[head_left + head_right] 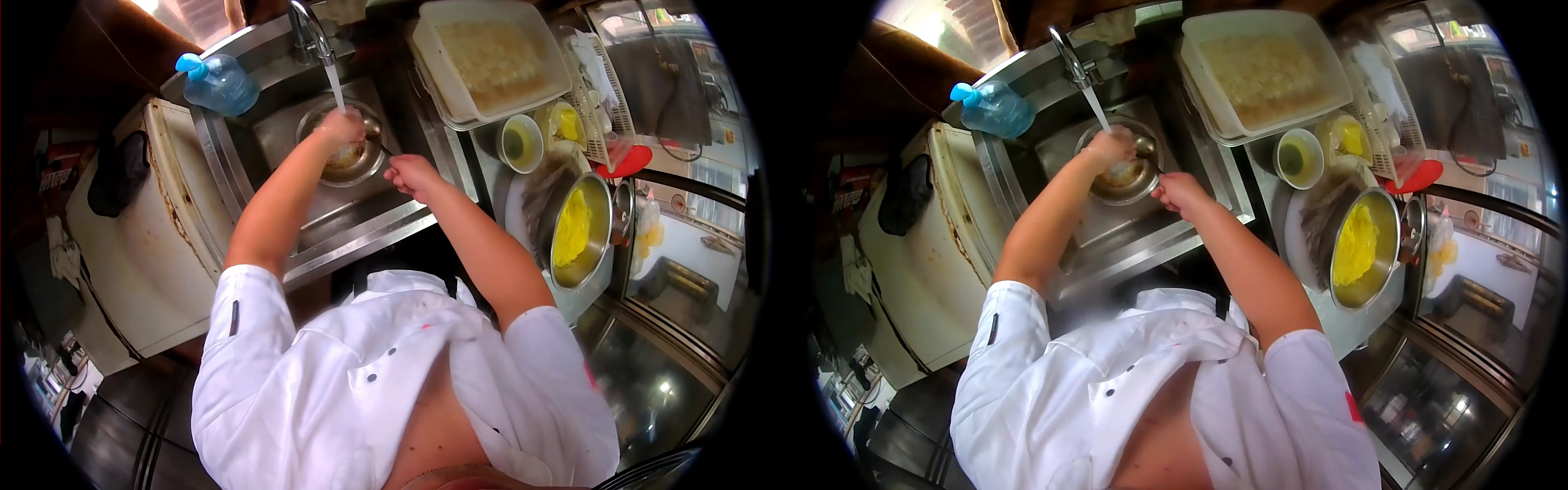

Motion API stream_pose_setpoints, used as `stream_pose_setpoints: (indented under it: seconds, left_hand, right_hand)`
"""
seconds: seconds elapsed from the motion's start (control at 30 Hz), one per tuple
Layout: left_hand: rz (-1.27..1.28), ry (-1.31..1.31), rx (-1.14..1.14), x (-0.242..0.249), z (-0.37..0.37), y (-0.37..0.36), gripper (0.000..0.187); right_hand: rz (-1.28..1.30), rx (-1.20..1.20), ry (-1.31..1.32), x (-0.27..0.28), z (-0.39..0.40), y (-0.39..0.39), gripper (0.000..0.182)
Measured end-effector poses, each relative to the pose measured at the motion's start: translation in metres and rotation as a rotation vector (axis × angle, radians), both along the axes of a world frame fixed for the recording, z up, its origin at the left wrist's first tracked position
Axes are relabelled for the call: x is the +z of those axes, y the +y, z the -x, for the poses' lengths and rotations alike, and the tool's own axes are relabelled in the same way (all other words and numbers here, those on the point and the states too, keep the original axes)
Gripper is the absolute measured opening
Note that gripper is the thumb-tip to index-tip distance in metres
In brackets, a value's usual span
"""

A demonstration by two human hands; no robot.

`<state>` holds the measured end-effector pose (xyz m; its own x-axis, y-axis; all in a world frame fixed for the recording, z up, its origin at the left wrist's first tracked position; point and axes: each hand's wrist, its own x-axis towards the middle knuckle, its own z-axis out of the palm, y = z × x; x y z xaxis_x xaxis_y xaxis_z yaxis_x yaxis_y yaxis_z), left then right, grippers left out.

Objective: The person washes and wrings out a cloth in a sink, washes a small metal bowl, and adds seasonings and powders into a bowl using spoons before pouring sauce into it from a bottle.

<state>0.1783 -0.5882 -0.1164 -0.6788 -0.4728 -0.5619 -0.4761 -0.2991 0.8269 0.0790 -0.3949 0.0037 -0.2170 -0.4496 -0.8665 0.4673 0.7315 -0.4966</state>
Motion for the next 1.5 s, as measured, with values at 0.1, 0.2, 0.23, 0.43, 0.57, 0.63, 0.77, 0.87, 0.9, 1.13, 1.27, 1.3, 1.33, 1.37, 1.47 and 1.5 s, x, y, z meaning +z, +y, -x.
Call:
stream_pose_setpoints:
  seconds: [0.1,0.2,0.23,0.43,0.57,0.63,0.77,0.87,0.9,1.13,1.27,1.3,1.33,1.37,1.47,1.5]
  left_hand:
    - [0.058,0.002,-0.011,0.06,-0.011,-0.007,0.019]
    - [-0.213,0.14,0.312,0.082,-0.016,-0.005,0.021]
    - [-0.188,0.048,0.313,0.083,-0.017,-0.002,0.02]
    - [-0.435,-0.133,0.288,0.069,-0.016,0.006,0.018]
    - [-0.624,-0.04,0.358,0.065,-0.007,0.004,0.02]
    - [-0.655,-0.038,0.412,0.035,0.001,-0.005,0.02]
    - [-0.772,-0.038,0.767,0.009,0.012,-0.013,0.025]
    - [-0.672,-0.07,0.71,-0.015,0.025,0.002,0.025]
    - [-0.701,-0.039,0.716,-0.018,0.025,0.007,0.026]
    - [-0.02,-0.369,0.41,-0.027,0.019,0.006,0.041]
    - [0.567,-0.457,0.012,-0.02,0.008,-0.001,0.041]
    - [0.611,-0.461,-0.076,-0.018,0.007,-0.004,0.041]
    - [0.652,-0.465,-0.165,-0.016,0.006,-0.005,0.04]
    - [0.692,-0.468,-0.255,-0.014,0.005,-0.006,0.041]
    - [0.695,-0.466,-0.363,-0.01,0.007,-0.007,0.04]
    - [0.69,-0.479,-0.393,0.0,0.009,-0.005,0.041]
  right_hand:
    - [0.021,0.03,-0.035,-0.011,-0.005,-0.033,0.018]
    - [0.05,-0.002,-0.031,-0.013,-0.016,-0.065,0.019]
    - [0.062,0.004,-0.017,-0.01,-0.02,-0.073,0.018]
    - [0.086,-0.016,-0.064,-0.012,-0.039,-0.095,0.019]
    - [0.075,-0.122,-0.058,-0.014,-0.041,-0.099,0.021]
    - [0.069,-0.064,-0.08,-0.013,-0.039,-0.101,0.021]
    - [0.063,-0.122,-0.101,0.008,-0.05,-0.092,0.019]
    - [0.048,-0.191,-0.124,-0.001,-0.047,-0.08,0.01]
    - [0.028,-0.201,-0.134,-0.001,-0.045,-0.077,0.01]
    - [-0.008,-0.292,-0.278,0.018,-0.033,-0.062,0.011]
    - [-0.039,-0.23,-0.388,0.012,-0.021,-0.043,0.015]
    - [-0.051,-0.185,-0.408,0.01,-0.019,-0.039,0.016]
    - [-0.086,-0.102,-0.338,0.006,-0.02,-0.035,0.018]
    - [-0.12,-0.019,-0.268,0.003,-0.021,-0.031,0.019]
    - [-0.05,0.393,0.166,-0.021,-0.022,-0.02,0.032]
    - [0.014,0.55,0.44,-0.055,-0.024,-0.014,0.034]
